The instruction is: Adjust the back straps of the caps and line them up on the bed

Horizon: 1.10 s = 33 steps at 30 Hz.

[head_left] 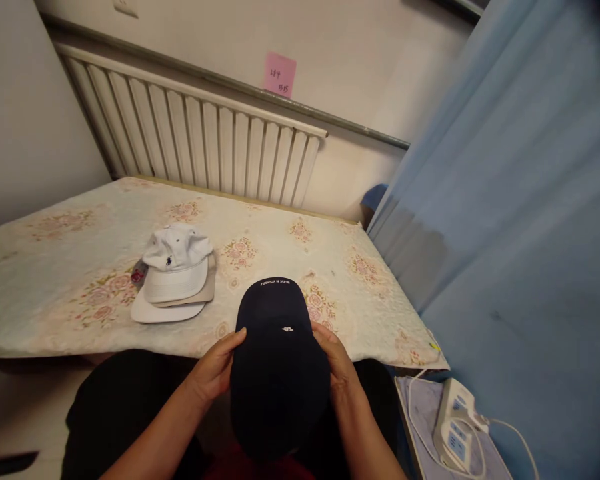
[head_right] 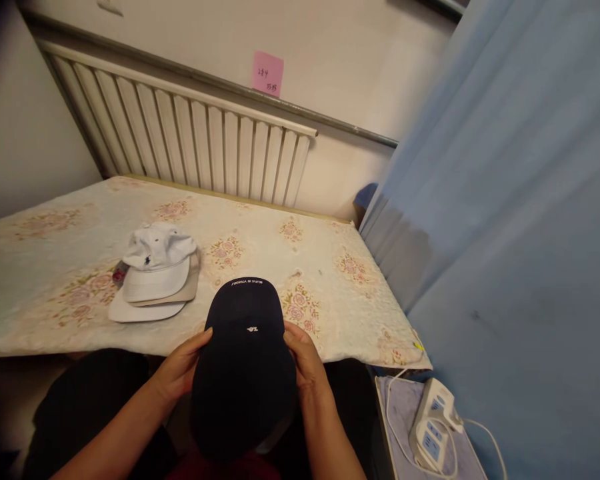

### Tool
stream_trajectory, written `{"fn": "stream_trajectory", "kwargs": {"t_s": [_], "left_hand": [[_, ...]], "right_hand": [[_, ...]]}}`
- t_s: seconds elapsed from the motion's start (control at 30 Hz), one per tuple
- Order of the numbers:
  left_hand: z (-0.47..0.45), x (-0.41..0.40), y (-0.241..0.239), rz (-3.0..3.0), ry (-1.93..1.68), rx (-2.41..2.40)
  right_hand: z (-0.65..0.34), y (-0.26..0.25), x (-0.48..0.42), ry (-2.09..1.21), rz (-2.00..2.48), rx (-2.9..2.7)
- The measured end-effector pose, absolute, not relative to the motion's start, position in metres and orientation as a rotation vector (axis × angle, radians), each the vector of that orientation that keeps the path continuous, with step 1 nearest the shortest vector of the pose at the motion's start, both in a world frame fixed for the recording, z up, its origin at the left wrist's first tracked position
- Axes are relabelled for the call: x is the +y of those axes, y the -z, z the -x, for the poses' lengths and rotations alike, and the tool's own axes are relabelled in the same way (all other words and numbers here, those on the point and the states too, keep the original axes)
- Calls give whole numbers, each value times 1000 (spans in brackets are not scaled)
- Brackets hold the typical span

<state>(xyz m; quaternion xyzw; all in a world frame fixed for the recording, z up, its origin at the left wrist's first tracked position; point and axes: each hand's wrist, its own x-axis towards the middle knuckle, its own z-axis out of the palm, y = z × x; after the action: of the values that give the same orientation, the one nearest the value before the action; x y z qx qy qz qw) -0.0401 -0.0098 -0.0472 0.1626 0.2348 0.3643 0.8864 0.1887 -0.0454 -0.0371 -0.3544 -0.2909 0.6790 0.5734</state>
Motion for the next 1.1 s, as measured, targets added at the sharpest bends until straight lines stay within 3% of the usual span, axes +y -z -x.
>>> {"fn": "stream_trajectory", "kwargs": {"t_s": [0.53, 0.7, 0.83, 0.97, 1.1], "left_hand": [[47, -3, 22, -515, -683, 384], [33, -15, -8, -616, -826, 483], [19, -22, -18, -740, -1072, 663], [4, -24, -15, -1029, -1233, 968], [-10, -25, -10, -1167, -1355, 940]], "right_hand": [[-188, 20, -27, -1570, 1008, -915], [-207, 7, -13, -1097, 1396, -1069], [-211, -21, -21, -654, 1428, -949], [-185, -49, -48, -669, 1273, -1104], [-149, -60, -72, -667, 1271, -1320]]}}
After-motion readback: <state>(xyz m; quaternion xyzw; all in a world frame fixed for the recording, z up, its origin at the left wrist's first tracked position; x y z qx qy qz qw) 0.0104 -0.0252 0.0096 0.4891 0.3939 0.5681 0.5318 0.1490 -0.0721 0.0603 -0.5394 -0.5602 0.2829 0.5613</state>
